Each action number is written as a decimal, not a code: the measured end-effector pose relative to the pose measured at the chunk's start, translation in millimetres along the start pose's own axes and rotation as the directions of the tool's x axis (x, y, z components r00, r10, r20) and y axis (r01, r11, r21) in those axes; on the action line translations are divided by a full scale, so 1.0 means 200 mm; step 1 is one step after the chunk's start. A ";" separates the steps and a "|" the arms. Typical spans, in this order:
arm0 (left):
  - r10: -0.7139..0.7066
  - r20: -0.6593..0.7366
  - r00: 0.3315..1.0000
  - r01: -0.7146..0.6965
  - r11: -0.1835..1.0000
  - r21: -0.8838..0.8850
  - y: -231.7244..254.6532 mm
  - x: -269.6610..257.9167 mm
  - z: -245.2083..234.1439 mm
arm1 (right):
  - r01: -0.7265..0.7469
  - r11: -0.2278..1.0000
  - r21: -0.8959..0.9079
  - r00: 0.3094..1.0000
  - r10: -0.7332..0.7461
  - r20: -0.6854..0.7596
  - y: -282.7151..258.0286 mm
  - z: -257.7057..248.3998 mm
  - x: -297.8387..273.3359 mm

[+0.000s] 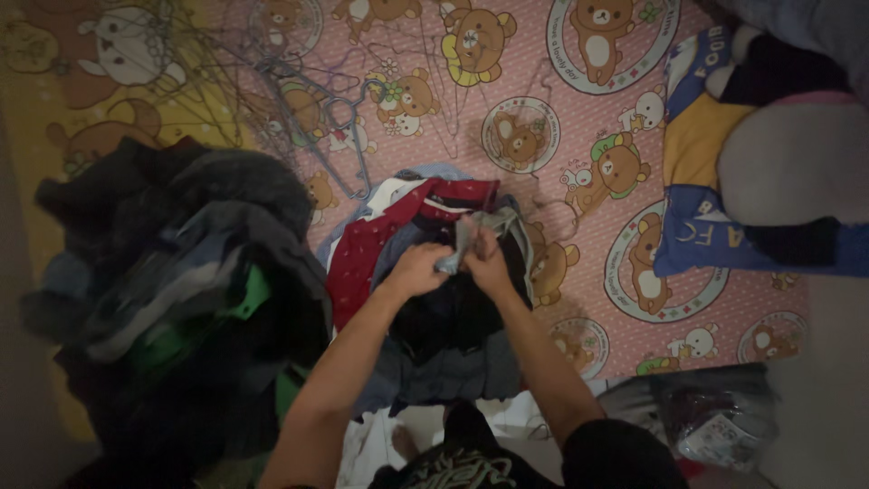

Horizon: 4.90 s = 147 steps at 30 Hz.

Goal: The person picks up clothes from a pile on a bed, places them on hangers, and hangs them in a wardrobe. The person handles several items including shorts and shirts, repeating the process of picking, hanging, and storing.

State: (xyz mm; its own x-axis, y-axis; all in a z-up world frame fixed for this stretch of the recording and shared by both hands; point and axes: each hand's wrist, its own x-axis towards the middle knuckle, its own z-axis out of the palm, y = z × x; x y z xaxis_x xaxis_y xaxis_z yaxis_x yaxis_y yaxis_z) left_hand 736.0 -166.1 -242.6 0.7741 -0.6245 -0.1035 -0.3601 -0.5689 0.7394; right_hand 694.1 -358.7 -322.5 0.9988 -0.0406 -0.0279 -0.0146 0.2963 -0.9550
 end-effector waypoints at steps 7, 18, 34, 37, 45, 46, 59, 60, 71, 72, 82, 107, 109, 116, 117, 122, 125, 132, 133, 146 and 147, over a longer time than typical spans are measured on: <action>0.257 -0.131 0.958 -0.276 0.947 -0.164 0.32 -0.11 -0.62 | -0.429 0.887 0.170 0.848 0.332 0.413 -0.47 0.10 -0.09; 0.488 -0.356 0.797 -0.428 0.872 0.238 0.95 -0.95 -1.44 | 0.085 0.977 -0.198 0.984 -0.050 0.173 -1.19 0.29 -0.43; 0.395 -0.582 0.711 -0.187 0.904 0.385 1.13 -1.82 -1.64 | 0.135 0.938 0.320 0.934 -0.228 0.274 -1.83 0.78 -1.16; 0.373 -0.581 0.723 -0.327 0.926 0.188 1.16 -1.92 -1.63 | 0.078 0.964 0.254 0.930 -0.162 0.331 -1.85 0.79 -1.25; 0.567 -0.440 0.697 -0.505 0.823 0.261 1.39 -2.12 -1.59 | -0.021 0.971 -0.238 0.722 0.180 0.668 -1.91 0.71 -1.33; 0.590 -0.411 0.695 -0.522 0.807 0.276 1.41 -2.14 -1.58 | 0.055 0.953 -0.299 0.720 0.170 0.673 -1.90 0.71 -1.34; 0.449 -0.569 0.689 -0.385 0.892 0.237 1.41 -2.21 -1.66 | -0.289 0.926 -0.243 0.806 0.372 0.460 -1.65 0.33 -1.24; 0.427 -0.566 0.705 -0.385 0.901 0.201 1.43 -2.22 -1.67 | -0.257 0.927 -0.273 0.798 0.363 0.481 -1.66 0.32 -1.23; 0.454 -0.381 0.805 -0.317 0.873 0.371 1.65 -2.14 -1.59 | 0.037 0.806 -0.591 0.705 0.398 0.587 -1.99 0.65 -1.07; 0.459 -0.385 0.801 -0.324 0.872 0.366 1.66 -2.11 -1.56 | 0.056 0.804 -0.592 0.700 0.391 0.598 -2.01 0.72 -1.06; 0.196 -0.519 0.832 0.012 0.929 0.370 1.66 -1.94 -1.33 | -0.038 0.846 -0.533 0.573 0.455 0.682 -1.95 1.06 -1.05; 0.252 -0.802 0.541 0.139 0.914 0.381 1.76 -1.82 -1.28 | -0.483 0.794 -0.370 0.683 0.606 0.408 -1.06 1.36 -0.83; 0.199 -0.834 0.514 0.173 0.929 0.328 1.70 -1.85 -1.33 | -0.567 0.783 -0.256 0.705 0.622 0.341 -1.09 1.26 -0.83; 0.095 -0.878 0.470 0.341 0.897 0.279 1.48 -1.93 -1.40 | -0.561 0.817 0.134 0.755 0.439 0.487 -1.22 0.89 -0.65; 0.081 -0.870 0.486 0.331 0.904 0.269 1.46 -1.92 -1.40 | -0.542 0.824 0.163 0.777 0.417 0.471 -1.26 0.88 -0.62; 0.122 -0.848 0.516 0.301 0.901 0.313 1.46 -1.87 -1.36 | -0.197 0.979 -0.051 0.951 0.203 0.234 -1.67 0.97 -0.69; 0.068 -0.843 0.533 0.290 0.922 0.258 1.52 -1.82 -1.33 | 0.308 0.935 -0.179 0.862 -0.195 0.468 -1.95 1.14 -0.88; 0.061 -0.852 0.521 0.099 0.986 0.131 1.57 -1.82 -1.37 | 0.773 0.376 -0.511 0.635 -0.438 0.637 -2.05 1.24 -0.96; 0.075 -0.843 0.533 0.039 0.993 0.112 1.56 -1.83 -1.36 | 0.732 0.341 -0.590 0.681 -0.409 0.608 -2.00 1.22 -0.93; 0.148 -0.760 0.633 0.163 0.934 0.318 1.33 -2.16 -1.45 | 0.635 0.273 -0.723 0.686 -0.630 0.365 -1.82 0.89 -0.55; 0.123 -0.745 0.656 0.132 0.953 0.274 1.30 -2.18 -1.45 | 0.644 0.277 -0.713 0.677 -0.640 0.363 -1.83 0.89 -0.54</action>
State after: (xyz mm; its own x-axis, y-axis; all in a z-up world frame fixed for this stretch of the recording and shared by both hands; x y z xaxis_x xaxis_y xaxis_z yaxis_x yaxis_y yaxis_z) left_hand 456.3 113.2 188.7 0.8509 -0.0809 0.5190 -0.3836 -0.7707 0.5088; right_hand 600.0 -294.1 83.3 0.7027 0.1297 0.6995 0.6061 -0.6241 -0.4931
